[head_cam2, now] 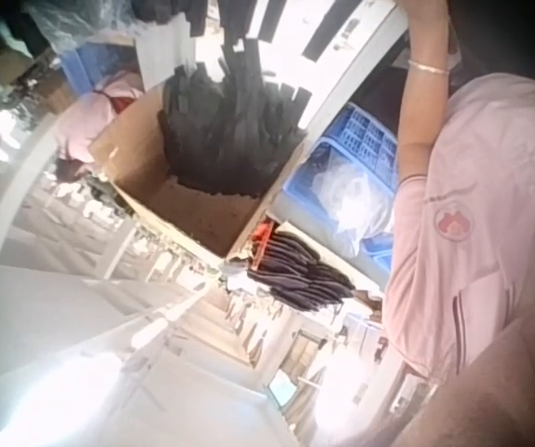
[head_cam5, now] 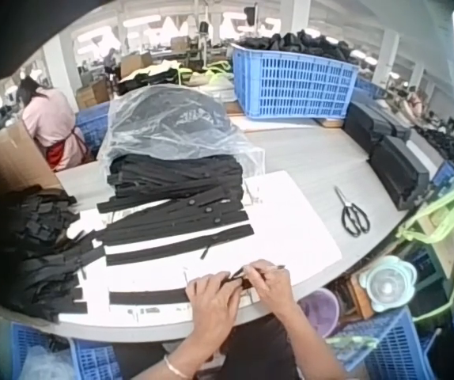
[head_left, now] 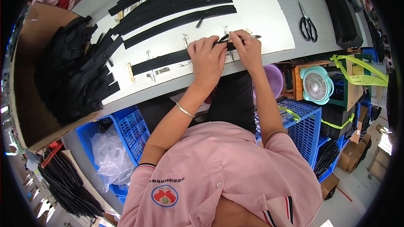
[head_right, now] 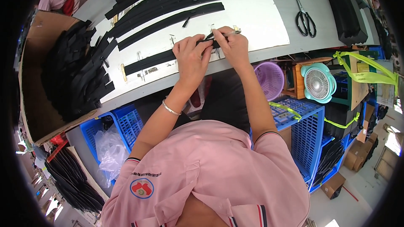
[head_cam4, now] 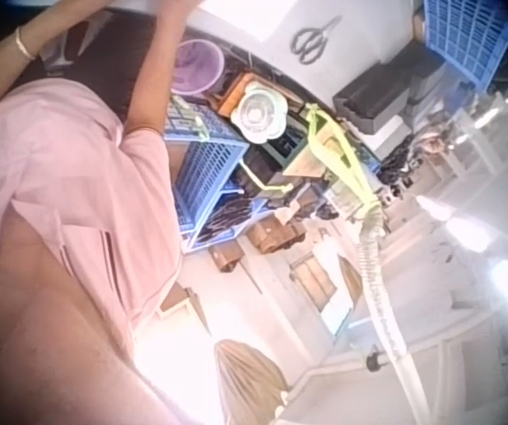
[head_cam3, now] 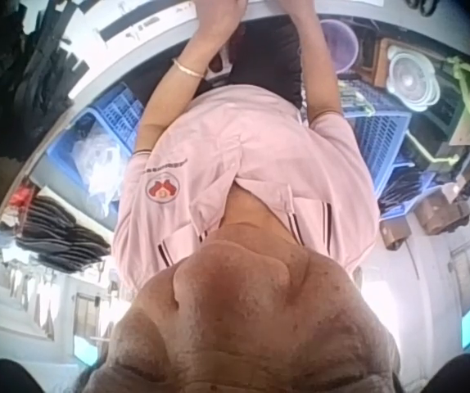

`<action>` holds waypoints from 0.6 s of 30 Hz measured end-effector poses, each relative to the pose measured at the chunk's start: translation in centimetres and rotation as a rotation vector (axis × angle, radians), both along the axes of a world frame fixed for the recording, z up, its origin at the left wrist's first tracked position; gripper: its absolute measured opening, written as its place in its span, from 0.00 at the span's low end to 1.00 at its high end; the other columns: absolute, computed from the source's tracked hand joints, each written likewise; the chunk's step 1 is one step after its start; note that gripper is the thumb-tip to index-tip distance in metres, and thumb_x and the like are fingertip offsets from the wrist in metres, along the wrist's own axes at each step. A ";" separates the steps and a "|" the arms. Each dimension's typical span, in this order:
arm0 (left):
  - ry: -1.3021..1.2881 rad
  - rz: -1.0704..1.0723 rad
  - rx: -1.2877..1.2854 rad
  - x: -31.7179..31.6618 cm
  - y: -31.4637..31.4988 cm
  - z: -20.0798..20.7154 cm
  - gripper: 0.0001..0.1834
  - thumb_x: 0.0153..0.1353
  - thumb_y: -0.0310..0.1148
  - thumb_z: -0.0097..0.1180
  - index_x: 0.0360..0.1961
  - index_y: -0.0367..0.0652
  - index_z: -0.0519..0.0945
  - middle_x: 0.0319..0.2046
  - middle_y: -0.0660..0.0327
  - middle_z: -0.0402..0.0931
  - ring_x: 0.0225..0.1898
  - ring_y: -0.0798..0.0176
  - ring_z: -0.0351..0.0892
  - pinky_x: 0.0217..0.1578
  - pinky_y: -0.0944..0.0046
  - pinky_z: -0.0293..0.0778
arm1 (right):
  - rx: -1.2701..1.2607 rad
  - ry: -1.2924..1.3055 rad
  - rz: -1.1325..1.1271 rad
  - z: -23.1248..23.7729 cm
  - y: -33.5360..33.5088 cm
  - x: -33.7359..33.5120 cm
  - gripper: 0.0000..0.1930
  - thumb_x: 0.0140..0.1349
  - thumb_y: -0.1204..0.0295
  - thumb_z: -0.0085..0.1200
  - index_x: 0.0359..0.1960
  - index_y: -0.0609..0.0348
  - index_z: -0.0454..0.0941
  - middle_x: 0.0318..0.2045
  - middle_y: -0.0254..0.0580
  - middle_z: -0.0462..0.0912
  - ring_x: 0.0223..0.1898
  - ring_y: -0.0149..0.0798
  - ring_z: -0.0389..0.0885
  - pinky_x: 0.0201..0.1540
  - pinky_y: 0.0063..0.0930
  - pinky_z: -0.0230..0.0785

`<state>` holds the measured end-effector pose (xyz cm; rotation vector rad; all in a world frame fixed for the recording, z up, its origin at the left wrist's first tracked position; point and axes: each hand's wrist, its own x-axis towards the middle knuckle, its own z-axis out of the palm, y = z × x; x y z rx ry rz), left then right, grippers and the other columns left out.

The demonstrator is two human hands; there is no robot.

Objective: Inspecting and marking black zipper components using a jig and a marker on a manufacturing workstation.

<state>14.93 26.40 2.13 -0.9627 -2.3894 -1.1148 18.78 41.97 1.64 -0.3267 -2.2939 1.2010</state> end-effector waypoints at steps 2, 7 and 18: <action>0.005 0.006 0.005 0.0 0.0 0.0 0.08 0.56 0.30 0.70 0.38 0.47 0.89 0.46 0.65 0.83 0.51 0.59 0.77 0.57 0.55 0.61 | -0.096 -0.092 0.030 0.0 0.4 0.4 0.11 0.71 0.70 0.59 0.36 0.67 0.85 0.26 0.36 0.85 0.29 0.25 0.82 0.32 0.22 0.72; -0.006 0.008 0.012 -0.2 0.0 -0.1 0.08 0.56 0.30 0.70 0.38 0.47 0.89 0.46 0.65 0.83 0.51 0.59 0.77 0.57 0.54 0.61 | -0.031 -0.121 0.105 0.0 0.6 0.4 0.13 0.71 0.69 0.58 0.32 0.67 0.84 0.23 0.36 0.84 0.26 0.26 0.81 0.31 0.22 0.71; -0.151 -0.064 -0.176 1.9 -3.1 0.1 0.27 0.66 0.39 0.63 0.66 0.49 0.77 0.72 0.50 0.64 0.75 0.42 0.57 0.69 0.21 0.40 | -0.229 0.017 0.034 0.5 0.5 1.5 0.13 0.72 0.70 0.56 0.31 0.67 0.84 0.23 0.37 0.84 0.25 0.26 0.79 0.31 0.24 0.71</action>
